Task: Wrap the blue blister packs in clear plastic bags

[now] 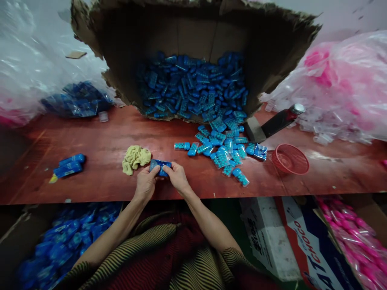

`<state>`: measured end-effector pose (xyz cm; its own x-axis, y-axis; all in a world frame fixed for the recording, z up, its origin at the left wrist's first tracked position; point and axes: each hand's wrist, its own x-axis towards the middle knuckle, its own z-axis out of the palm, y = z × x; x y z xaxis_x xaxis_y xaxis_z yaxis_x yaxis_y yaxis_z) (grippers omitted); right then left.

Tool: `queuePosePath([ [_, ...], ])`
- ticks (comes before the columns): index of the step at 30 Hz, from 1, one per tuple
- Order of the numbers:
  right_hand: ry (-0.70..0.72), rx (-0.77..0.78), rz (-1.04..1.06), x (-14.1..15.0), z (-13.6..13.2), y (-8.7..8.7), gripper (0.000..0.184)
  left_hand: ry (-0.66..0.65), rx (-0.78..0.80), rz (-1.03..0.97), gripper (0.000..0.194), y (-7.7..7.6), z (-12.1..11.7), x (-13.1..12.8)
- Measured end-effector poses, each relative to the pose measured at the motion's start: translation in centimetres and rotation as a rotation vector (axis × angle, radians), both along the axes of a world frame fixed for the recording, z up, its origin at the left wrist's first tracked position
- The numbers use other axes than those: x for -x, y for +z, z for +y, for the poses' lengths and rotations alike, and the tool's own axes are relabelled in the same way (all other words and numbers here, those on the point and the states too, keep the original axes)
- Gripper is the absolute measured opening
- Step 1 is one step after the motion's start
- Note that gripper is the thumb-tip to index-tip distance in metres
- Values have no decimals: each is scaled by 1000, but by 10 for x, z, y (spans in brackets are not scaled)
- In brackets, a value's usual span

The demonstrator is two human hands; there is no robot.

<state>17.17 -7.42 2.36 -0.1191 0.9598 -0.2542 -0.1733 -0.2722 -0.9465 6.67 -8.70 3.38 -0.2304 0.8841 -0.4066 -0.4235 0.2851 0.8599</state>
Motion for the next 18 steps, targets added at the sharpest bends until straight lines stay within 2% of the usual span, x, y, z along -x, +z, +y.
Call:
queuePosePath([
  [4,-42,-113,-164,6,-2,-9,24,24,14,-9,32,-2,3,-2],
  [9,-93,-161,-302,12,-7,-13,25,42,17,-4,28,-8,4,-5],
  [12,-109,-175,-292,14,-9,-12,28,49,7,17,29,-9,3,-6],
  [14,-89,-131,-222,13,-9,-11,28,31,2,21,31,-7,2,-4],
  [18,-46,-31,-136,6,-6,-9,26,-130,9,-67,35,0,-1,5],
])
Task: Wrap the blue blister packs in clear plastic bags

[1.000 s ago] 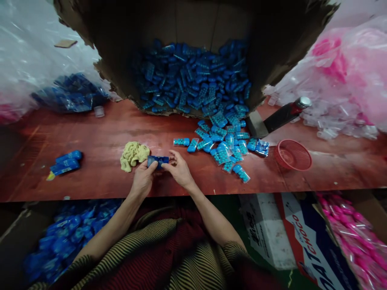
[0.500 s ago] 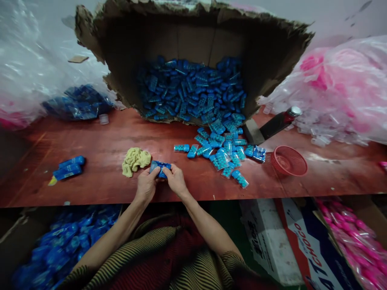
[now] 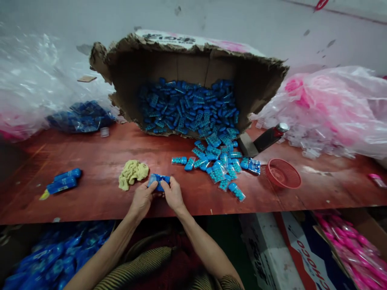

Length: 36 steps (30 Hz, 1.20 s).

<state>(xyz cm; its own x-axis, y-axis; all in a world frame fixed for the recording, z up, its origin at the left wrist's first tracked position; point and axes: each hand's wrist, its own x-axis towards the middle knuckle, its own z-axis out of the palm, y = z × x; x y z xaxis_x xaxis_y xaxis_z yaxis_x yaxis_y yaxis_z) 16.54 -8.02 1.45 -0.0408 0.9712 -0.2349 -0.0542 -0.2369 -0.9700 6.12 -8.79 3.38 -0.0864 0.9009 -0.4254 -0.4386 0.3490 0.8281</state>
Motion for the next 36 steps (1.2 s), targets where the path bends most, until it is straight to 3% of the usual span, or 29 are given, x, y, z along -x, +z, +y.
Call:
queuePosePath([
  [3,-16,-65,-62,-3,-3,1,27,-87,20,-71,38,5,-3,6],
  [9,143,-214,-209,-13,-5,12,41,-30,75,-136,39,5,-8,8],
  [11,224,-342,-414,-23,8,21,40,-61,96,-167,36,4,-9,11],
  [14,253,-521,-898,-41,40,34,19,-87,139,-200,26,5,-10,17],
  [17,276,-497,-1334,-52,73,36,25,-73,211,-221,23,9,-12,20],
  [19,319,-478,-1381,-54,87,31,22,-47,255,-235,25,12,-13,20],
  [26,434,-522,-1281,-50,86,20,28,74,382,-330,27,16,-14,19],
  [32,369,-520,-597,-63,41,32,35,168,396,-354,24,15,-8,20],
  [36,441,-514,-420,-67,12,40,35,156,381,-339,27,16,-6,17],
])
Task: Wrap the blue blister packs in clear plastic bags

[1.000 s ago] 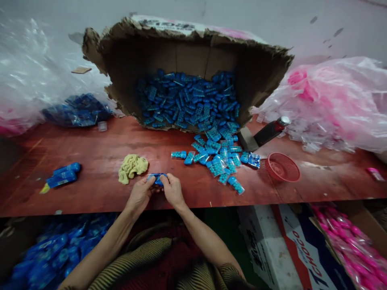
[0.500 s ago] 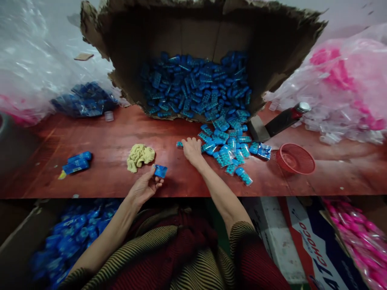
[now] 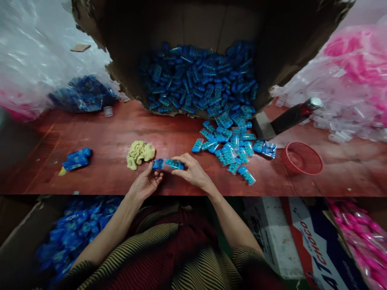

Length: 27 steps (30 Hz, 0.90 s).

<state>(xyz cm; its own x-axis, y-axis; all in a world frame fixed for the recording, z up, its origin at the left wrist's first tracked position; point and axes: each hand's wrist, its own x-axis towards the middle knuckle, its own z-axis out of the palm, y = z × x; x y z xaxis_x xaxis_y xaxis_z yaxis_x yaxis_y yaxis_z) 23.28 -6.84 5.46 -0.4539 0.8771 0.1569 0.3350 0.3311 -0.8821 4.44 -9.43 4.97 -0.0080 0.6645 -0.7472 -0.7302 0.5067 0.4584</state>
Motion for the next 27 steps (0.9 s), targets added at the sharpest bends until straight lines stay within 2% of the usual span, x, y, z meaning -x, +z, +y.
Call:
queuePosePath([
  [6,3,-89,-100,6,-8,5,33,-17,-53,22,27,0,-4,-2],
  [12,-14,-113,-211,8,-15,6,34,-36,-84,50,26,-1,-6,0],
  [18,-40,-71,-153,12,-21,8,35,-69,-218,118,23,-4,-10,0],
  [22,-105,-33,1,20,-27,-5,33,-50,-297,171,23,-4,-10,0],
  [27,-222,-97,-81,32,-38,-29,30,-48,-214,81,17,-6,-9,-5],
])
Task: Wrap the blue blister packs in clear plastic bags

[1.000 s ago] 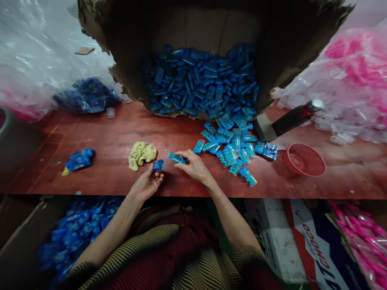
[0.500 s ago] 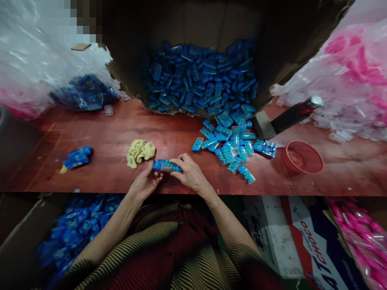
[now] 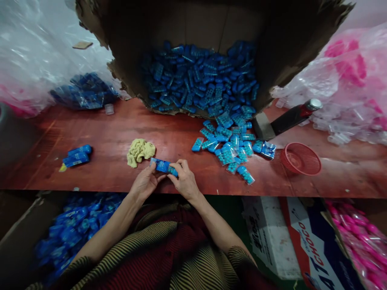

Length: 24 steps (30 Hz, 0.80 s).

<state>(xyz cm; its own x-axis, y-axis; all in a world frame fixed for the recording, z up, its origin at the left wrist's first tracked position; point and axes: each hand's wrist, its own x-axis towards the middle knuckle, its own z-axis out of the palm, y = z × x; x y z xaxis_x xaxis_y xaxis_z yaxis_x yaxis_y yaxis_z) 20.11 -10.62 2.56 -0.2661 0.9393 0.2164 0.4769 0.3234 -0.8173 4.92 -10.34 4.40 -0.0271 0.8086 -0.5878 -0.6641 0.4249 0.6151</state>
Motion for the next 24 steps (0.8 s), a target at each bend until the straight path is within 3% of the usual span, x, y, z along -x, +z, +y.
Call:
queuePosePath([
  [3,-32,-26,-17,7,-5,-7,28,13,32,-20,11,-1,0,-4],
  [7,-56,-21,127,13,-8,-5,29,28,68,-42,8,-2,0,-5],
  [12,8,111,350,12,-10,3,26,-6,104,-79,9,-1,1,0],
  [18,-120,103,285,19,-15,3,25,-2,31,-51,10,0,0,-4],
  [21,-99,307,433,19,-11,-4,29,-59,25,-112,7,-3,1,0],
  [24,-22,517,586,17,-4,-10,49,-141,27,-151,6,-6,1,4],
])
